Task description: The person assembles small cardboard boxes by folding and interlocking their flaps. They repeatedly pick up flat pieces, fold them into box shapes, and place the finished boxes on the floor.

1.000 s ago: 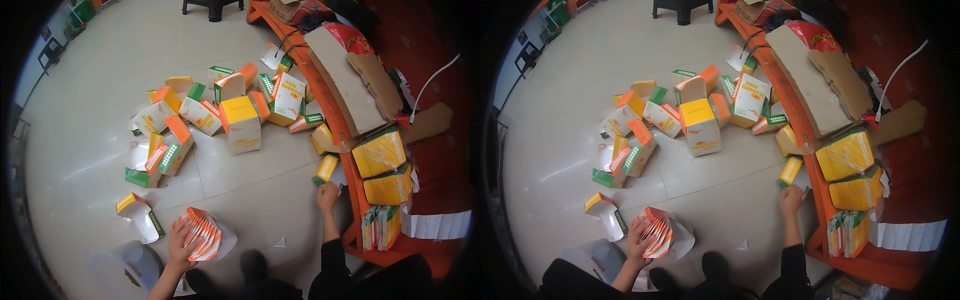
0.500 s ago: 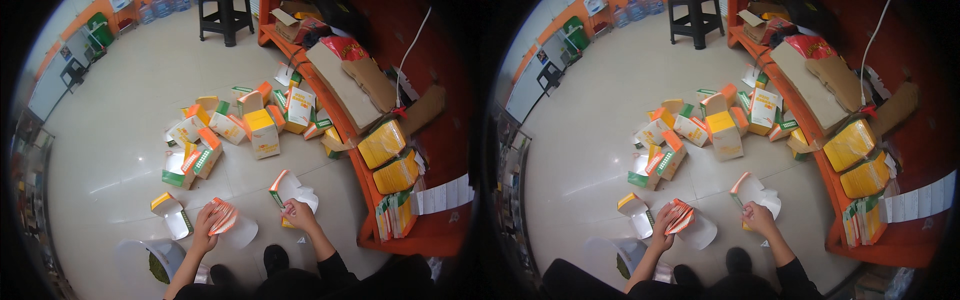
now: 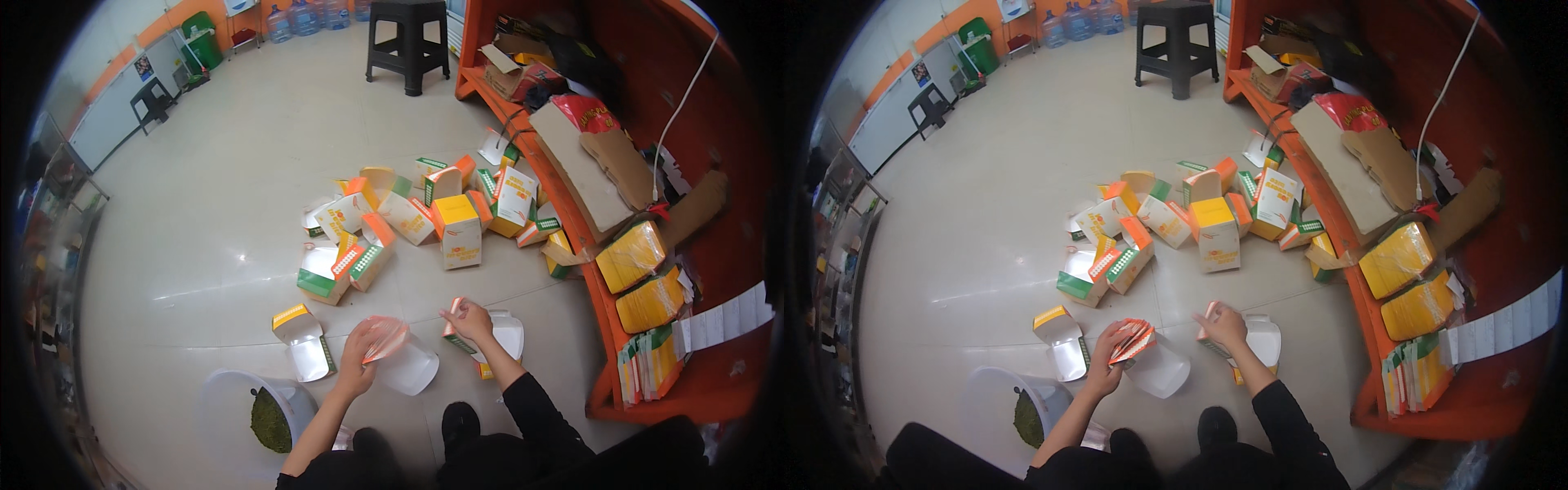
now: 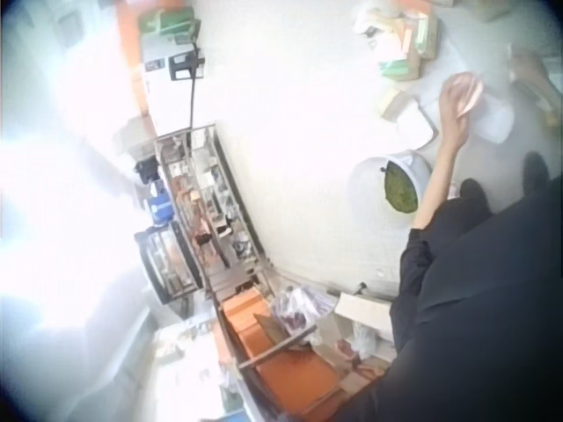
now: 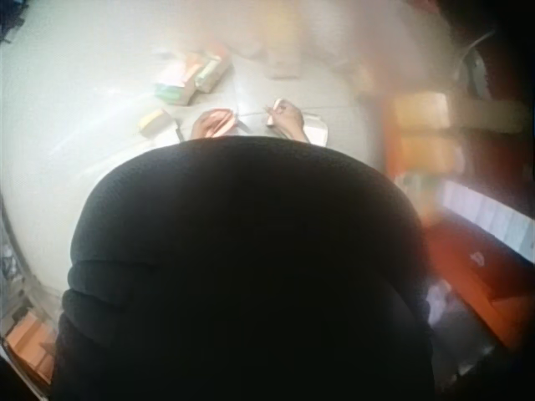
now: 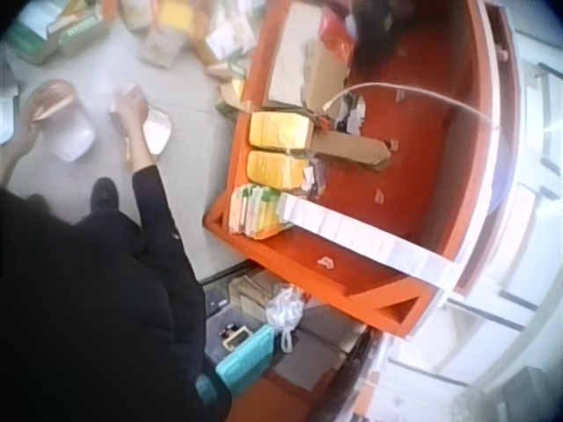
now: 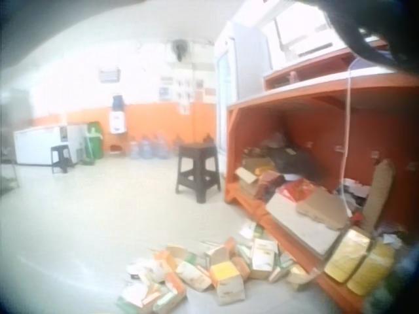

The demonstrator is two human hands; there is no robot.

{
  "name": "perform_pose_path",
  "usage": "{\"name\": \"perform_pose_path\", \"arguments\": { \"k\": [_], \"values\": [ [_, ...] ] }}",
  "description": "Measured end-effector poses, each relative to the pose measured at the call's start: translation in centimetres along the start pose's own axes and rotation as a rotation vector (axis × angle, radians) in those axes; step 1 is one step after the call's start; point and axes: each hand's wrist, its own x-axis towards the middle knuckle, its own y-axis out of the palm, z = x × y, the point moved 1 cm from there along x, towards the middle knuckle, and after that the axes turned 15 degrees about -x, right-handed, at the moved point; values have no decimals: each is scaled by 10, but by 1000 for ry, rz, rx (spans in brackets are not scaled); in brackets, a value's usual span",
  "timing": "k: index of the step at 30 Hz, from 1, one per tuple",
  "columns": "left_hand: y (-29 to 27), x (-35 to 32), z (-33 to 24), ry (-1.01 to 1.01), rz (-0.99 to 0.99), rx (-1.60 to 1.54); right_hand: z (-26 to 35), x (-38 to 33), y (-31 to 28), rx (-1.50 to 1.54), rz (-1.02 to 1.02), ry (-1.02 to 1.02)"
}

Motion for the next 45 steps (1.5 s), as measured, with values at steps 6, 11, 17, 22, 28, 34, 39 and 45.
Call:
{"name": "perform_pose_path", "arguments": {
  "k": [6, 11, 17, 22, 28, 34, 39, 45],
  "values": [
    [-5, 7, -8, 22, -43, -75, 11, -36, -3, 264, -45, -284],
    [-6, 9, -4, -27, -73, -83, 19, -89, -71, 965, 54, -165],
    [-11, 15, -12, 24, -64, -136, 51, -124, -124, 1684, 199, -192],
    [-5, 16, -20, 17, -86, -170, 71, -119, -55, 1624, 326, -57],
    [-3, 12, -15, 34, -91, -47, 41, -144, -23, 565, -427, -523],
    [8, 7, -14, -59, 13, -25, 75, -157, -6, -28, -16, -584],
    [2, 8, -13, -34, -13, -73, 81, -155, -8, -82, -87, -519],
    [2, 16, -28, 45, -132, -14, 48, -138, -17, 443, 23, -531]
  ]
}}
